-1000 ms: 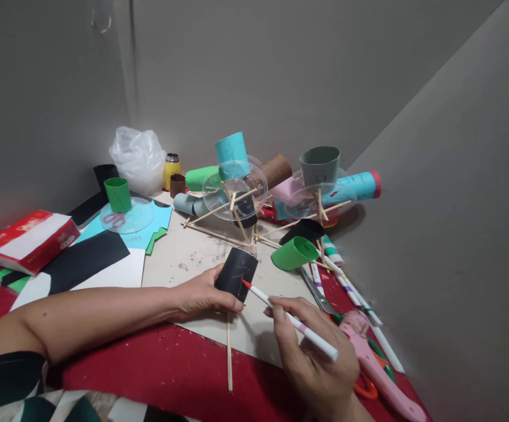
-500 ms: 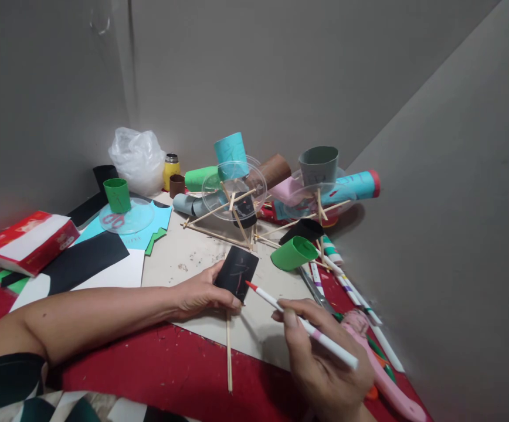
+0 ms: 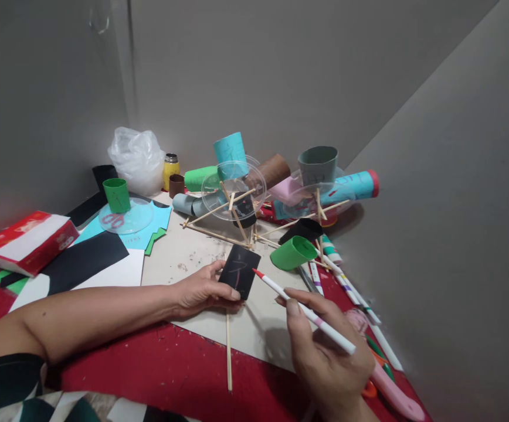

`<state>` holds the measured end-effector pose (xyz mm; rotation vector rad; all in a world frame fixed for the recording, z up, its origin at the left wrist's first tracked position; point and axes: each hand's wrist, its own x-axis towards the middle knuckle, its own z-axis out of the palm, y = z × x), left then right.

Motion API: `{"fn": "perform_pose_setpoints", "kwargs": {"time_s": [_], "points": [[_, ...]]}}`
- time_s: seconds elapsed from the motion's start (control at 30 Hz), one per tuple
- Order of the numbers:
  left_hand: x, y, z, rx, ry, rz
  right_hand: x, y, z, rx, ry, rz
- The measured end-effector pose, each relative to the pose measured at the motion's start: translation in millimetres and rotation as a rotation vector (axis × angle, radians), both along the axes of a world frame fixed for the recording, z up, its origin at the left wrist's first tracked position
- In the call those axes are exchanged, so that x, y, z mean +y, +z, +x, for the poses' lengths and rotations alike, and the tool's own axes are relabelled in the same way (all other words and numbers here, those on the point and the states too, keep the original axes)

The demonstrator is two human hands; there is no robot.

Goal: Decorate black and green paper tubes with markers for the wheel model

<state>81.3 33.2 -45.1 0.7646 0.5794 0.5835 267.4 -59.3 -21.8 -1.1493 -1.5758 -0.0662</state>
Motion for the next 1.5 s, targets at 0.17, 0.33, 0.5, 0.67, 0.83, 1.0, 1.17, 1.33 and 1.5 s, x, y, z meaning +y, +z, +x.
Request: {"fn": "perform_pose_setpoints", "kwargs": {"time_s": [0.17, 0.33, 0.5, 0.67, 0.83, 1.0, 1.17, 1.33, 1.5], "points": [[1.0, -1.5, 1.0, 0.030, 0.004, -0.005, 1.1, -0.5, 1.0, -0.030, -0.019, -0.009], [1.3, -0.3, 0.4, 0.040, -0.019, -0.004, 2.7, -2.3, 1.6, -0.067, 0.008, -0.008], [1.7, -0.2, -0.1, 0.024, -0.041, -0.006, 5.6, -4.4, 4.0, -0.138, 0.023, 0.034], [2.3, 0.5, -1.0, 0.019, -0.050, -0.015, 7.6, -4.8, 5.6, -0.227, -0.019, 0.092], [2.7, 1.9, -1.0, 0.011, -0.052, -0.018, 6.3, -5.3, 6.2, -0.227, -0.047, 0.094], [2.9, 2.3, -0.8, -0.002, -0.041, -0.024, 6.7, -2.5, 6.6, -0.259, -0.088, 0.107], [2.6, 1.4, -1.5, 0.000, -0.049, -0.024, 6.2, -1.1, 6.2, -0.236, -0.089, 0.118], [1.5, 0.5, -1.0, 0.010, -0.058, -0.019, 4.1, -1.9, 4.4, -0.258, 0.013, 0.112], [1.1, -0.4, -1.1, 0.001, -0.061, -0.009, 5.0, -1.3, 3.6, -0.269, 0.031, 0.092]]}}
